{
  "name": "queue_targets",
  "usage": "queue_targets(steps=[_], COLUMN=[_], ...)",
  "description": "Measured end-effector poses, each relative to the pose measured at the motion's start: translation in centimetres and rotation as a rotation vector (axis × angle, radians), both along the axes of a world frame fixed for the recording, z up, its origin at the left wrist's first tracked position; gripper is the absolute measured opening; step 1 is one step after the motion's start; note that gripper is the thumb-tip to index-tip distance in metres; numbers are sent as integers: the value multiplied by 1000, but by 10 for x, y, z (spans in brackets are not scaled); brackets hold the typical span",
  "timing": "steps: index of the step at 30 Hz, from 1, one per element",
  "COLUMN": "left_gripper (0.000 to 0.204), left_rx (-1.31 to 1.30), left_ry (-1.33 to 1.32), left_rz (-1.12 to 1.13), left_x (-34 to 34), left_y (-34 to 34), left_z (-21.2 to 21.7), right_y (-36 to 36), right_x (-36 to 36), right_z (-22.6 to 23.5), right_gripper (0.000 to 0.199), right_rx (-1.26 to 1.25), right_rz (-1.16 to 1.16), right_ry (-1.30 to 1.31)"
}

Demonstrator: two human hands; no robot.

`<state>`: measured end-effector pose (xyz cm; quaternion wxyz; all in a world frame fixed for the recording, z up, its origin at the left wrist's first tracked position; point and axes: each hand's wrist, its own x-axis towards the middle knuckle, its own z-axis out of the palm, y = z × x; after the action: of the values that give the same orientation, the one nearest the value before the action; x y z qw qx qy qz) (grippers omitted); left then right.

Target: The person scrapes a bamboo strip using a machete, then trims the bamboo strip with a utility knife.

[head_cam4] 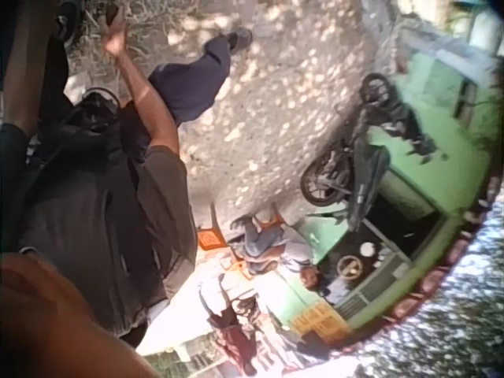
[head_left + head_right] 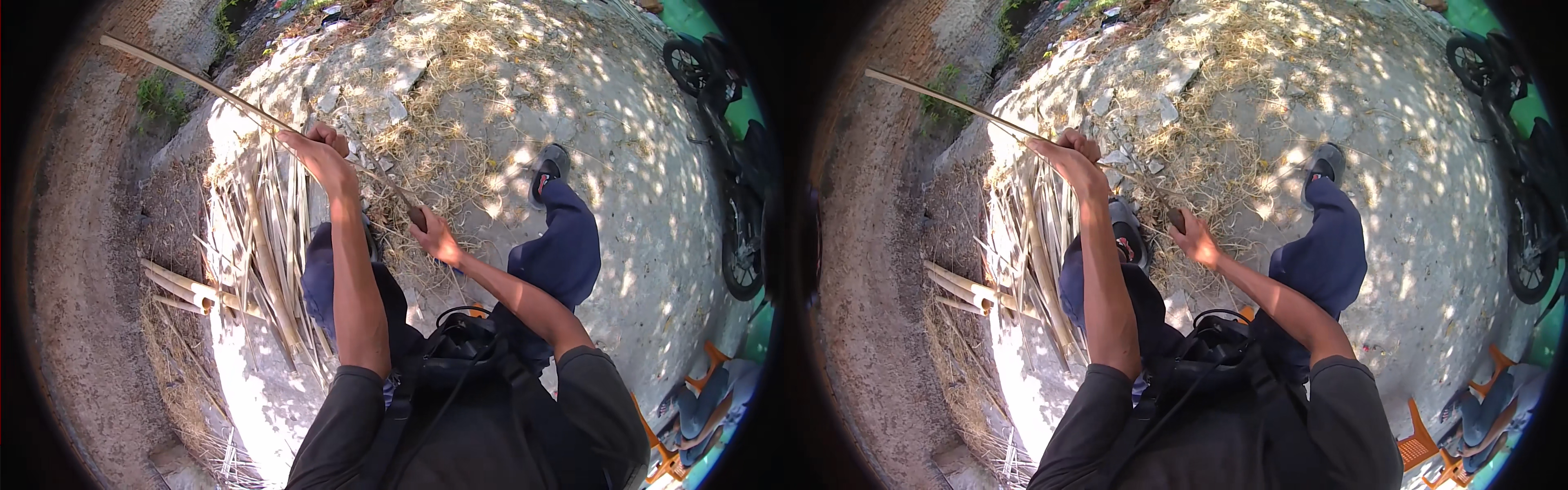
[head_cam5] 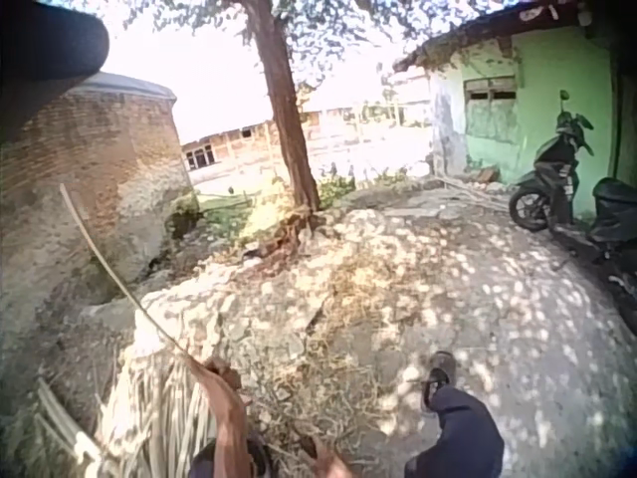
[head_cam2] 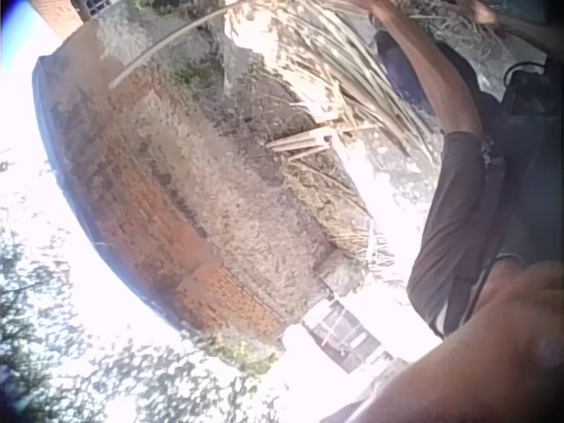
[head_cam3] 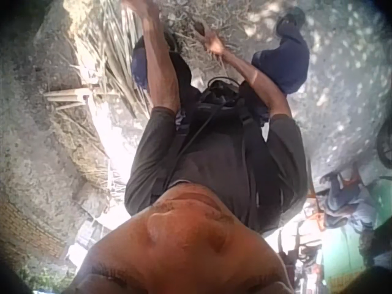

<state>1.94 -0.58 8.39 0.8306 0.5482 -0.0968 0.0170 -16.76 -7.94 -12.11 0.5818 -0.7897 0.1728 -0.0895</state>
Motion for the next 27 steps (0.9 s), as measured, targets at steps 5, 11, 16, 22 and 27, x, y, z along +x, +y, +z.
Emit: queue_targets(steps=[5, 11, 16, 22, 27], left_gripper=[85, 87, 90, 87, 87], left_rx=[-93, -131, -223, -284, -262], left_ry=[64, 0, -26, -72, -124], left_rz=[-55, -110, -155, -25, 21], left_x=[-4, -18, -16, -17, -21], left_y=[26, 50, 89, 124, 150], left_z=[18, 37, 49, 62, 67], right_y=[-23, -71, -92, -91, -73], right_x=[2, -40, -61, -76, -77], right_z=[-42, -127, -141, -168, -191], right_gripper=[50, 46, 54, 56, 55], right_rx=[59, -297, -446, -460, -616], right_rz=[-84, -144, -41, -38, 30], right_ry=[264, 498, 709, 839, 928])
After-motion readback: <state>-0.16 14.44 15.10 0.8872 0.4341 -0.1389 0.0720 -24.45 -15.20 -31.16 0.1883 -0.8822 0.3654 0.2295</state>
